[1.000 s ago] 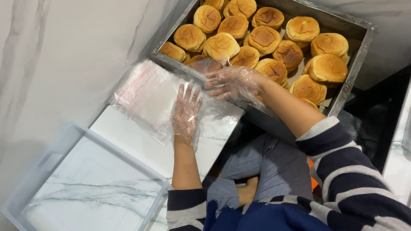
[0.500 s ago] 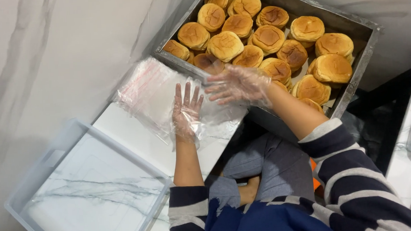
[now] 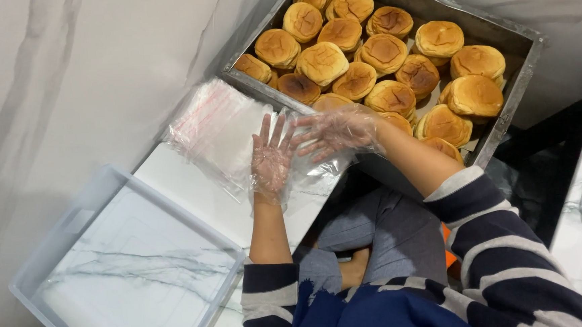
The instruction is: Individually packaging baked buns into plastic bags from a large metal tray
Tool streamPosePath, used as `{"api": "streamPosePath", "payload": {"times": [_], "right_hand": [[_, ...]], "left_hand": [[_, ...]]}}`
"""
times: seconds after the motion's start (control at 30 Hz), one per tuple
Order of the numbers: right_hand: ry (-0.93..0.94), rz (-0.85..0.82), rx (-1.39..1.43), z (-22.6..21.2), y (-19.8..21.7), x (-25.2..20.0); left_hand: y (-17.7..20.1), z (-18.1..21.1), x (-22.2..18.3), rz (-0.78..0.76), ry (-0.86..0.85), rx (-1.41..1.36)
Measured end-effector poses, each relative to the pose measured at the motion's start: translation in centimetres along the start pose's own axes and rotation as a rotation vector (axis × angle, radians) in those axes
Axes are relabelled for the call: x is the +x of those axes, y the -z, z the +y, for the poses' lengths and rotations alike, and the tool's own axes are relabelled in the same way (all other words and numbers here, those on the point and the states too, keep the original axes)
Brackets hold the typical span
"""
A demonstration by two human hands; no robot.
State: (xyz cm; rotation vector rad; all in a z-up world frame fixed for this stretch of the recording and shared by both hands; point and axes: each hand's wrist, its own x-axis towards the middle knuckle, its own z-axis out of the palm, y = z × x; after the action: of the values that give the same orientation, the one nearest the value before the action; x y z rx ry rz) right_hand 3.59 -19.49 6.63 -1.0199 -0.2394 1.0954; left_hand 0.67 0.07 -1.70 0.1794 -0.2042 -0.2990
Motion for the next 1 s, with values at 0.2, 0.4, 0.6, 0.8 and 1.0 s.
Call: {"api": "streamPosePath", "payload": {"times": [0.2,0.4,0.6,0.8,1.0], "right_hand": [[0.014,-0.173,0.028,0.2,0.9,0.5],[-0.095,-0.039,0.013,0.3,-0.5,0.5],[-0.129,-0.011,0.032,0.2,-1.2,0.7],[-0.067,0.005,0.038,-0.4,-3.5,-0.6],[0.023,-0.213,-0.024,1.0,-0.5,0.7]], "left_hand": [[0.2,-0.1,0.2,0.021,-0.042,0.148],[-0.1,-0.8,-0.2,-0.018,-0.021,0.003],[1.4,-0.2,0.2,0.01,-0.064,0.126],[-1.4,-0.7,-0.4,0.146,-0.122,0.172],[5.1,1.3,0.8,0.273,-0.033,0.16]]}}
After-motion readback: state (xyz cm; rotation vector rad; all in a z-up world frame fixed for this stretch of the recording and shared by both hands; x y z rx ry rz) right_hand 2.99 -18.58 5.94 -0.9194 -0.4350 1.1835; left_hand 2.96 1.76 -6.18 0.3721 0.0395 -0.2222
